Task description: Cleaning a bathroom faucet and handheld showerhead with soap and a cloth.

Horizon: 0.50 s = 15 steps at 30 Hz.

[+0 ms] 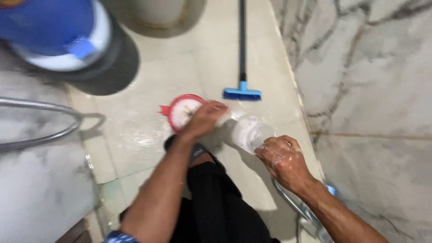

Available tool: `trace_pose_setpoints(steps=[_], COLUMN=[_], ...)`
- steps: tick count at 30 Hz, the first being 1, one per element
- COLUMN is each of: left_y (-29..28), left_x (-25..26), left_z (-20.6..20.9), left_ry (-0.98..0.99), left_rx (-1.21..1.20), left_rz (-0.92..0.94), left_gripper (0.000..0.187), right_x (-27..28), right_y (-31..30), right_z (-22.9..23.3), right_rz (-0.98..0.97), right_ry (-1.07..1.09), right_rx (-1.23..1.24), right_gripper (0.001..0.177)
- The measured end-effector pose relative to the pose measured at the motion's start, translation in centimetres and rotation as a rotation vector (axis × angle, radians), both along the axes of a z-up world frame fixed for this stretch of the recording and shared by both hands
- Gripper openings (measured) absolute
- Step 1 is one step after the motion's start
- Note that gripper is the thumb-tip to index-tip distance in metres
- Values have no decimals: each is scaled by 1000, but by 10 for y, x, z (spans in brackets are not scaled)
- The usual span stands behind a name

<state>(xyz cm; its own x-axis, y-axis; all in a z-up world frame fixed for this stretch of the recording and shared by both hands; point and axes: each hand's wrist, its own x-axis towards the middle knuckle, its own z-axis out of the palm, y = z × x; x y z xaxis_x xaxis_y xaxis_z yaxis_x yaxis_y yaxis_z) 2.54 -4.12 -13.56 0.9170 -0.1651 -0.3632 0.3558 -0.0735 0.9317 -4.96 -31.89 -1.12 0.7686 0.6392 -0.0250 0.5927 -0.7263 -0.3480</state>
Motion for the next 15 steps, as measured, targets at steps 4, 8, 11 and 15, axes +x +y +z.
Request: trace_pose_setpoints(steps=[4,8,11,15], left_y=[11,19,23,27], left_x=[-5,-5,-10,-17], left_z=[117,120,120,135], left_ry=[440,233,9,-11], left_rx=[-229,-396,-305,-239], left_rz=[24,64,76,94], left_gripper=[54,61,64,69], right_x=[26,38,44,47], right_y=[69,116,124,121], right_z=[9,16,8,-5], right_rz=[43,-38,-44,41], right_ry=[-69,246,287,325], right_rx=[236,419,328,287], right_gripper=[18,40,37,36])
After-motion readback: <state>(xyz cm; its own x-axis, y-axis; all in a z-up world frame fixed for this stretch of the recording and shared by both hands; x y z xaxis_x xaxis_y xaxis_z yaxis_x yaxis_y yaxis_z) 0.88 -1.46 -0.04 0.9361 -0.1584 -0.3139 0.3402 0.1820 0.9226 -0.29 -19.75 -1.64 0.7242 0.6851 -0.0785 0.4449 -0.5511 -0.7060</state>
